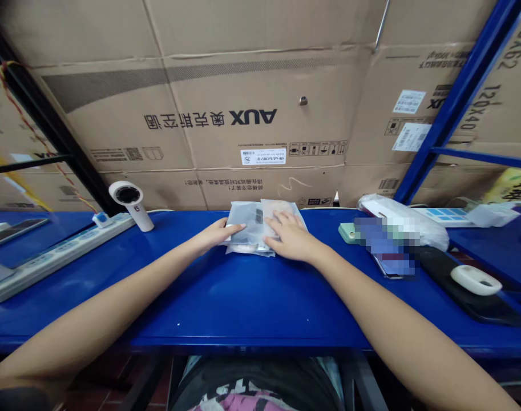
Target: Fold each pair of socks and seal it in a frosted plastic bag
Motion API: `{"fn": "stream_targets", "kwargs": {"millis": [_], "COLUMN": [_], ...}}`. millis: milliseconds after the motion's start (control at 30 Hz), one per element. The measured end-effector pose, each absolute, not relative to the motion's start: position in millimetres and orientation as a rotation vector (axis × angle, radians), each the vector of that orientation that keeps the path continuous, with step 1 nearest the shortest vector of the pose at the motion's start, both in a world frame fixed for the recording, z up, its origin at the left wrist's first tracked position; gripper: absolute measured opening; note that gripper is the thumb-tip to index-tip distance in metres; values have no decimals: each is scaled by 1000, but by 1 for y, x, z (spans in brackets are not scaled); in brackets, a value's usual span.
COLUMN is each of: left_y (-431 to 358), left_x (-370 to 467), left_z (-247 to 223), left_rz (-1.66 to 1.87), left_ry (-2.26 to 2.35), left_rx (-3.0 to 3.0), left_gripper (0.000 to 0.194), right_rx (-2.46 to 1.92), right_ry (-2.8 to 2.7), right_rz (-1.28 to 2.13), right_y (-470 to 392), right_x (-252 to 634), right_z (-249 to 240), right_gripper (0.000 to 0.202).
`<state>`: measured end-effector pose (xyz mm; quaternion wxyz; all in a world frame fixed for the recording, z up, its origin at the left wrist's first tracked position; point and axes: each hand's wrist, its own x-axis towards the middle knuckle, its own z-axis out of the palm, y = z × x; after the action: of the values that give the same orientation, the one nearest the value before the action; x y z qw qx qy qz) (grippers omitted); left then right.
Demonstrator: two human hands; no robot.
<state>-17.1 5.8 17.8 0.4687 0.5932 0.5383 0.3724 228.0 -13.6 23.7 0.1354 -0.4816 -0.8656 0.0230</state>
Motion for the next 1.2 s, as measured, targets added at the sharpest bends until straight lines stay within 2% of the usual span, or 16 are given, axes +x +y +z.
{"fn": "stream_targets", "kwargs": {"millis": [133,333,533,633,733,1200], "left_y": [-4,-5,-9,-10,-8,15], "left_x": [-4,1,1,0,0,-24], "left_z": [17,15,21,22,21,16], "left_rz": [967,1004,951,948,939,977], "left_ry": [1226,1127,1130,1086,1099,1322], "left_rx": [1299,1115,1158,1157,1182,1326], "left_gripper": [58,48,55,60,56,49], "right_rx": [-1517,-1561,-1441,-1394,-1423,-1764], "right_ry": [-2659,-2675,-2603,-2643,-2674,-2658], "right_rz": [34,30,-27,-40,-9,68], "right_y": [-23,-19,-14,-16,-19,-9], "right_x": [223,238,238,231,226,256], "right_z": [30,36,19,17,23,37], "right_gripper": [67,62,90,76,59,54]}}
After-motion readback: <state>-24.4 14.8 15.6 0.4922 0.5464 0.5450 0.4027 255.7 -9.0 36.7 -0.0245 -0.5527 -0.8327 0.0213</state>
